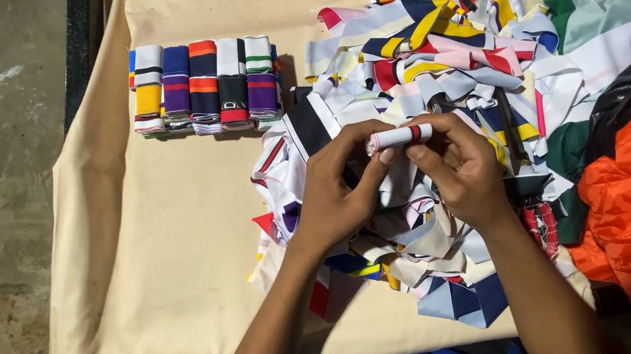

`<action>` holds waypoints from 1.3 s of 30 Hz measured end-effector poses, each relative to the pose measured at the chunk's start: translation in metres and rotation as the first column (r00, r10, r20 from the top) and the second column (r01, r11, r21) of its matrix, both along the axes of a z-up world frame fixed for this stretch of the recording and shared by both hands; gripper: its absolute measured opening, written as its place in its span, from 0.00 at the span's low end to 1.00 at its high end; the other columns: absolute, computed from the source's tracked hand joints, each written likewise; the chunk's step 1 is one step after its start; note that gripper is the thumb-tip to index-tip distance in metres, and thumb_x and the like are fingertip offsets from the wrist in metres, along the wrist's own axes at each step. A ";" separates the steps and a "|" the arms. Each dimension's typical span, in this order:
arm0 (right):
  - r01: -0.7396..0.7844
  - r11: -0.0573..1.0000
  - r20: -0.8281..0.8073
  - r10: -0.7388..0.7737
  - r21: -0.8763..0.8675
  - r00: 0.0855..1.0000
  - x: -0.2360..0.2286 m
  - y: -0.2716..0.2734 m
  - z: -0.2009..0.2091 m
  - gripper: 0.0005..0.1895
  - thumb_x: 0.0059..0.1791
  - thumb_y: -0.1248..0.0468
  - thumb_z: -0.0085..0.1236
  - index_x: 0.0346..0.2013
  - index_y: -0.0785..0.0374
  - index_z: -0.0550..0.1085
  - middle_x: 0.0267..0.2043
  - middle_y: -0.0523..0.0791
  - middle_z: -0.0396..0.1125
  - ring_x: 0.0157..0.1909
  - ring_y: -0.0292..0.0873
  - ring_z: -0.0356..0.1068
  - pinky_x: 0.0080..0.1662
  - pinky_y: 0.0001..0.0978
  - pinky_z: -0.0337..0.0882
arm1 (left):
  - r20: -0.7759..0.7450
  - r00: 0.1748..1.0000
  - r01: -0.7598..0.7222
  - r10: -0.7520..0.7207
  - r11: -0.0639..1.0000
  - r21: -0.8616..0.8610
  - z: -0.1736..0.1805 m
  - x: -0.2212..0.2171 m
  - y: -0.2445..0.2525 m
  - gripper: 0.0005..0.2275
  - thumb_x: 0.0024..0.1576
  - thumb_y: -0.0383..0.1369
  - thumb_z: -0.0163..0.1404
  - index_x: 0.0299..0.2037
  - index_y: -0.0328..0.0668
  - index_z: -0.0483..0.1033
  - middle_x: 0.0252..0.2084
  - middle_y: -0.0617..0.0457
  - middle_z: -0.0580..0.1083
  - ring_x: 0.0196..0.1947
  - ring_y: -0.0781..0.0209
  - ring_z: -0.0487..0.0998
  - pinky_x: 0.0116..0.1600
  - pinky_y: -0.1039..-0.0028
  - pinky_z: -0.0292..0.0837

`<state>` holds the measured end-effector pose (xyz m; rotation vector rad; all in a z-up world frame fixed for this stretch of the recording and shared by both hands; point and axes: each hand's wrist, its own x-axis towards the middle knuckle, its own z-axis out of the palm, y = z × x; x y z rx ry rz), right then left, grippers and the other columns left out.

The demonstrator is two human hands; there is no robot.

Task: The person is picking up small fabric scraps, rolling them into bundles, and securing each bundle with a small black band.

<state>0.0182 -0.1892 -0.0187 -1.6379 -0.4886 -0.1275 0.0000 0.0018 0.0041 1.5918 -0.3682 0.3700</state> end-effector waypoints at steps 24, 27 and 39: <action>0.057 0.996 -0.078 -0.052 0.072 0.996 -0.003 0.008 -0.001 0.13 0.55 0.70 0.54 0.53 0.75 0.72 0.45 0.55 0.71 0.49 0.46 0.73 0.58 0.43 0.73 | 0.022 0.997 -0.075 0.074 0.997 0.026 -0.008 0.003 -0.001 0.08 0.58 0.28 0.58 0.47 0.40 0.79 0.32 0.47 0.77 0.27 0.53 0.79 0.37 0.66 0.78; 0.052 0.996 -0.089 -0.046 0.067 0.995 -0.006 0.014 0.010 0.14 0.56 0.69 0.54 0.54 0.74 0.71 0.45 0.55 0.72 0.49 0.44 0.73 0.58 0.43 0.73 | 0.026 0.996 -0.083 0.082 0.996 0.028 -0.010 0.004 -0.002 0.08 0.59 0.28 0.57 0.47 0.40 0.79 0.32 0.47 0.77 0.28 0.53 0.78 0.37 0.65 0.77; 0.055 0.998 -0.075 -0.053 0.024 0.996 -0.003 0.009 -0.005 0.12 0.55 0.72 0.54 0.53 0.74 0.74 0.36 0.54 0.73 0.40 0.42 0.73 0.51 0.41 0.75 | -0.043 0.996 0.088 -0.083 0.988 0.127 0.007 -0.003 0.002 0.23 0.65 0.32 0.48 0.70 0.37 0.58 0.54 0.36 0.73 0.56 0.30 0.75 0.61 0.44 0.69</action>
